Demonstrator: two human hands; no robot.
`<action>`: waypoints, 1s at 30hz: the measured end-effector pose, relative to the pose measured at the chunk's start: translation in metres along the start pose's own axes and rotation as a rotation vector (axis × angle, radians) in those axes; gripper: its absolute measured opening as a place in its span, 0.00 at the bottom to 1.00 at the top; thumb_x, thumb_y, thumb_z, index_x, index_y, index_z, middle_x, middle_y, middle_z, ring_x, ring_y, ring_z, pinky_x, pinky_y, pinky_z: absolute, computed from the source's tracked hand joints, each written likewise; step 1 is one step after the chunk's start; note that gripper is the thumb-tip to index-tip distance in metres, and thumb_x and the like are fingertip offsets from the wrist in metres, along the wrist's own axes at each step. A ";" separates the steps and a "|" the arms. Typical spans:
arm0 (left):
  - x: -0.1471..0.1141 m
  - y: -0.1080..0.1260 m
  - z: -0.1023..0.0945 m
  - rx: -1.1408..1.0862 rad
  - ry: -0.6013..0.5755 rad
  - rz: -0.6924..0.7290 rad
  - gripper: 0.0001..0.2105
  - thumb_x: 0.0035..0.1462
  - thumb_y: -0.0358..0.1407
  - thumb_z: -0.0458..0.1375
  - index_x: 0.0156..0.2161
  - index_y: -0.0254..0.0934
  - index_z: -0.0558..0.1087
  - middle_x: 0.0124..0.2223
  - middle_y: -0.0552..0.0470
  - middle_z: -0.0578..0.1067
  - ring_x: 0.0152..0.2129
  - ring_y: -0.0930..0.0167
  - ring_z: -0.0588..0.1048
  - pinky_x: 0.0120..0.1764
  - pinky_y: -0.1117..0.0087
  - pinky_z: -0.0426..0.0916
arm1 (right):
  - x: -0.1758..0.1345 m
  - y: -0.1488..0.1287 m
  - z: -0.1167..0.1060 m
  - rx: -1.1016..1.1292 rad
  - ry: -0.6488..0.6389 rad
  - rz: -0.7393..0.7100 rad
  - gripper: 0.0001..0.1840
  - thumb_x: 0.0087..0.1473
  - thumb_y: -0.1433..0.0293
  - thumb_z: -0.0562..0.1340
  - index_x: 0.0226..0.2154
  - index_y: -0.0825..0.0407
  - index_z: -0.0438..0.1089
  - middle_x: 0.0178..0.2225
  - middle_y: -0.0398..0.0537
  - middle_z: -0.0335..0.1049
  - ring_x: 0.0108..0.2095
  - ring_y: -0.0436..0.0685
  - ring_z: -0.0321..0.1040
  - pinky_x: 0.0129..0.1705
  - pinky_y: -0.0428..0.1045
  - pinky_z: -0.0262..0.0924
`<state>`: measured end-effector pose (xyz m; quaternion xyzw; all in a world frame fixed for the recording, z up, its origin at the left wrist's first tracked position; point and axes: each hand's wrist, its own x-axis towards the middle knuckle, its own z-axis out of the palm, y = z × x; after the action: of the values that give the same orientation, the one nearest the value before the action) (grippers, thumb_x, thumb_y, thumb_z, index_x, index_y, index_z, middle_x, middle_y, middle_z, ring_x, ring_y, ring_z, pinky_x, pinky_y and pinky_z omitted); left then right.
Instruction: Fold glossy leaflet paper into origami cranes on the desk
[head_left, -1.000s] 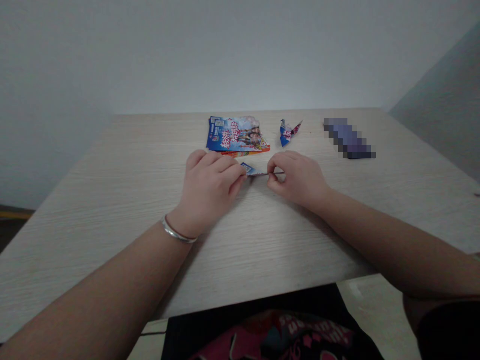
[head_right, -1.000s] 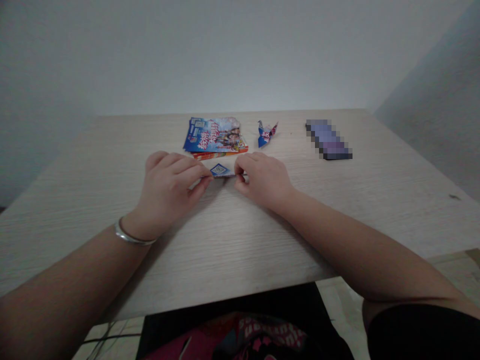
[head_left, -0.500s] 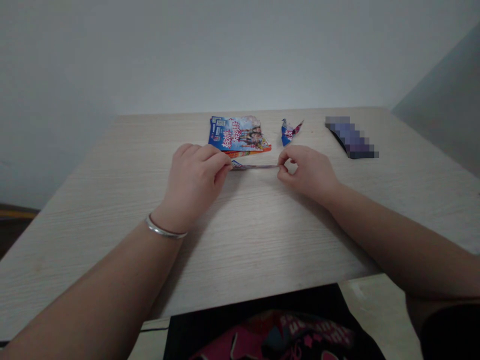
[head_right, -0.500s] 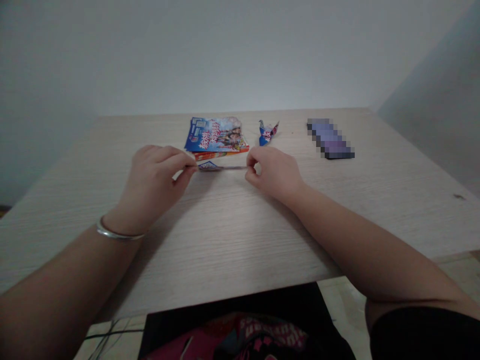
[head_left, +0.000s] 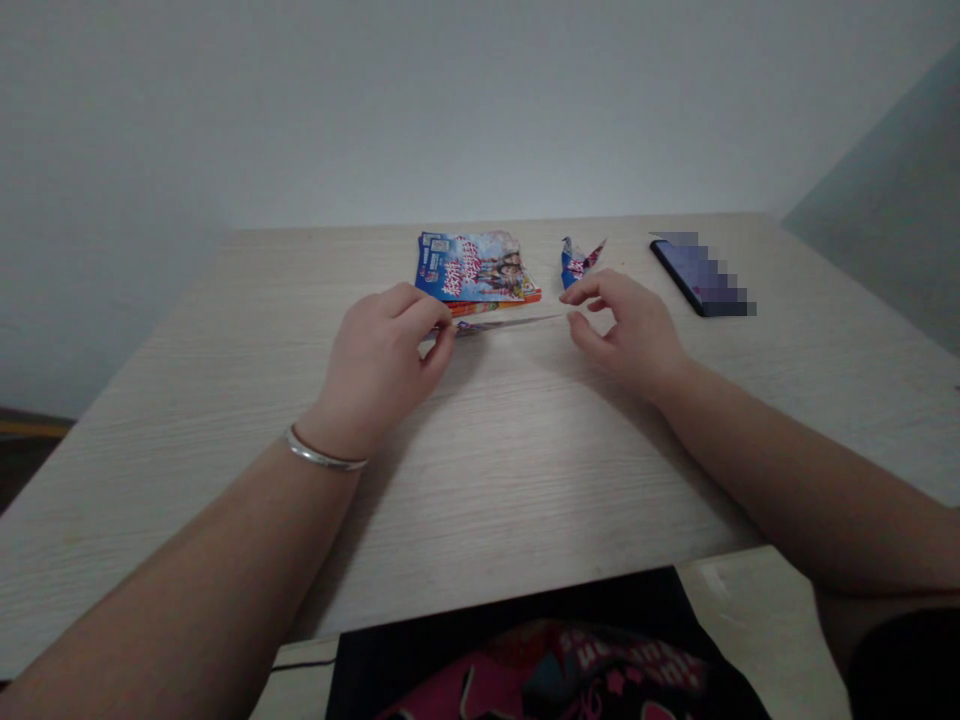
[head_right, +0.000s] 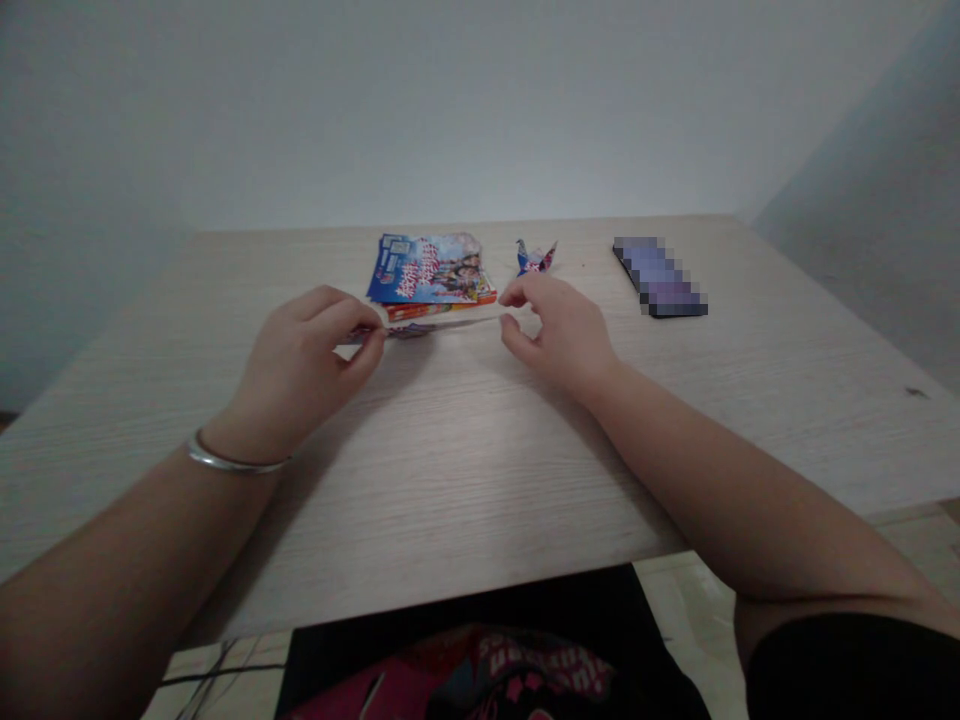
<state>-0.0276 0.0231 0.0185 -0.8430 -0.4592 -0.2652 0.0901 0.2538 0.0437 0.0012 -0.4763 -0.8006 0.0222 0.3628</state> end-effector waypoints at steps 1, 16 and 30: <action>0.000 0.002 0.000 0.005 -0.005 0.009 0.09 0.66 0.36 0.52 0.37 0.38 0.74 0.39 0.45 0.77 0.35 0.65 0.75 0.40 0.63 0.70 | 0.000 -0.003 0.000 -0.002 -0.020 -0.055 0.12 0.56 0.66 0.61 0.43 0.50 0.74 0.44 0.52 0.78 0.45 0.61 0.74 0.47 0.55 0.67; 0.001 0.033 0.010 0.109 0.006 0.151 0.12 0.64 0.33 0.51 0.33 0.37 0.75 0.33 0.45 0.78 0.33 0.62 0.75 0.39 0.58 0.69 | 0.003 -0.042 0.016 -0.075 -0.216 -0.226 0.11 0.63 0.67 0.58 0.37 0.48 0.77 0.38 0.47 0.80 0.43 0.57 0.74 0.44 0.51 0.63; 0.008 0.023 0.004 0.145 -0.053 0.131 0.08 0.59 0.34 0.53 0.32 0.39 0.74 0.34 0.47 0.79 0.36 0.61 0.76 0.55 0.52 0.68 | 0.004 -0.019 0.010 0.163 -0.213 -0.228 0.09 0.55 0.69 0.59 0.33 0.49 0.76 0.35 0.46 0.81 0.38 0.55 0.76 0.43 0.50 0.65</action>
<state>-0.0039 0.0174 0.0212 -0.8693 -0.4231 -0.2023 0.1561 0.2327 0.0395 0.0038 -0.3466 -0.8789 0.0962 0.3134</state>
